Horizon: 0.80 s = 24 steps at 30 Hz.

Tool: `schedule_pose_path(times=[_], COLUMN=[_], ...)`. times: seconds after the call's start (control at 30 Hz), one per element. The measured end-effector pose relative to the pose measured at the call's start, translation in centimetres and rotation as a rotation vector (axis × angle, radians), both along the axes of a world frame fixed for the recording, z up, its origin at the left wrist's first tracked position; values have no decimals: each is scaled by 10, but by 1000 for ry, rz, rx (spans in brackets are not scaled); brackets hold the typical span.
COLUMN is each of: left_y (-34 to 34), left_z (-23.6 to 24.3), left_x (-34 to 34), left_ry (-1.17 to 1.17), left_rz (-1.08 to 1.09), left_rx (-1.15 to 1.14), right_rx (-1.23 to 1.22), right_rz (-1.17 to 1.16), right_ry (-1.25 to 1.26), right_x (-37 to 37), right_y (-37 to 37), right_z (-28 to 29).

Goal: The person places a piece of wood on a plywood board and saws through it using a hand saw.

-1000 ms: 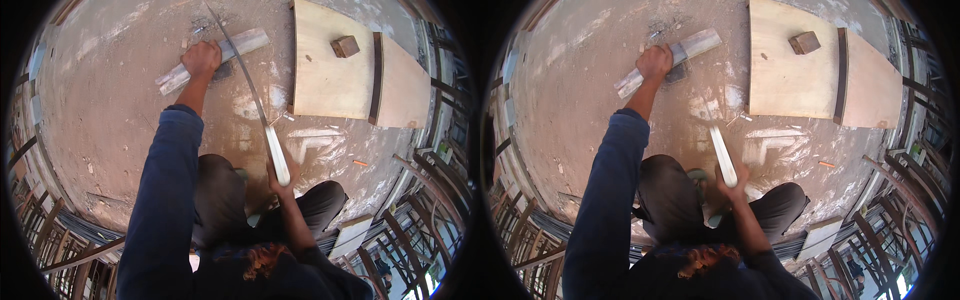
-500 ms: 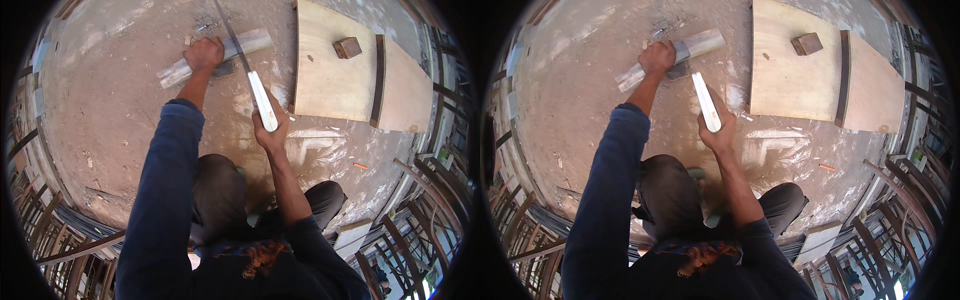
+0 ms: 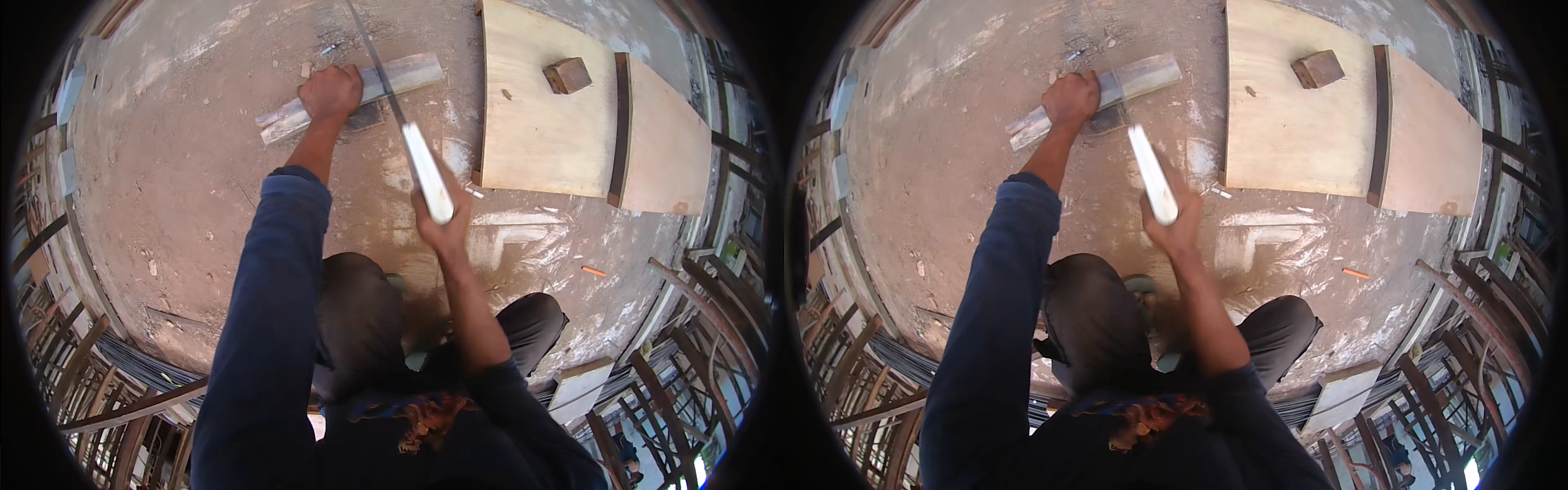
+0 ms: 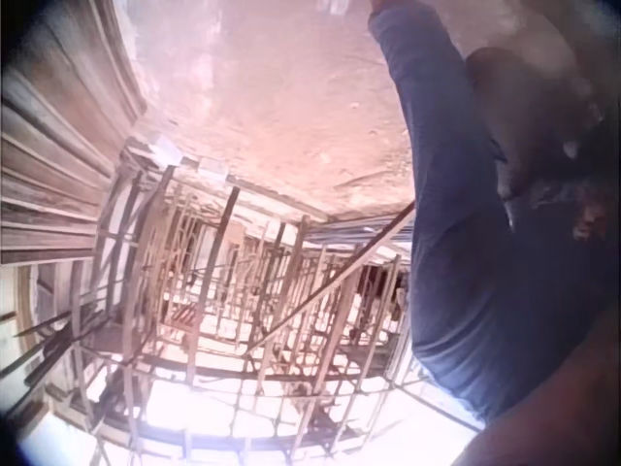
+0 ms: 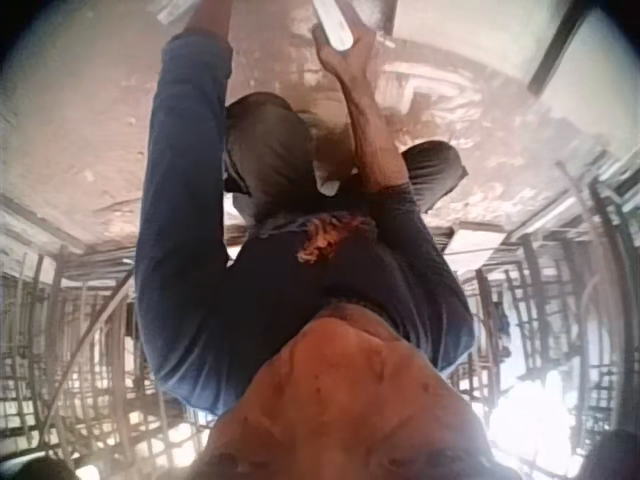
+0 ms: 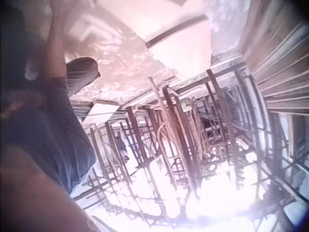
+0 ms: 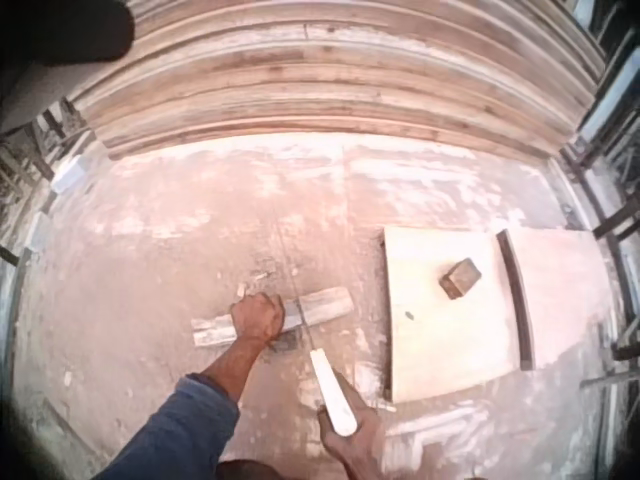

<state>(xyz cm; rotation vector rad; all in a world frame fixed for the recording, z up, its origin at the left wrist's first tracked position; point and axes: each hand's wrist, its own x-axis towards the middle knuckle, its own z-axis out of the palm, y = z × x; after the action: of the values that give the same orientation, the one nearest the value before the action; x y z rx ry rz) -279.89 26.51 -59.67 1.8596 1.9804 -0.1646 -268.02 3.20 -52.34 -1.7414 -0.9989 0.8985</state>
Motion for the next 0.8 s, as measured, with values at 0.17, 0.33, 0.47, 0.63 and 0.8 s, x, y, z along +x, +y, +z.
schedule_pose_path(times=[0.17,0.33,0.47,0.63,0.8], left_y=[0,4,-10,-19,-17], left_z=[-4,0,-2,2,5], left_x=[-21,-2,-7,-2,2], left_ry=[59,22,4,-42,-107], left_rz=[22,-2,-17,-138,-28], left_rx=[7,26,34,-31,-42], right_rx=[-165,2,110,103,143], right_rz=[15,47,30,0,49], right_ry=[97,11,98,53,14], right_x=[-11,-3,-23,-27,-11], right_y=[-156,-25,11,0,-6], right_z=[65,6,-13,-6,-19])
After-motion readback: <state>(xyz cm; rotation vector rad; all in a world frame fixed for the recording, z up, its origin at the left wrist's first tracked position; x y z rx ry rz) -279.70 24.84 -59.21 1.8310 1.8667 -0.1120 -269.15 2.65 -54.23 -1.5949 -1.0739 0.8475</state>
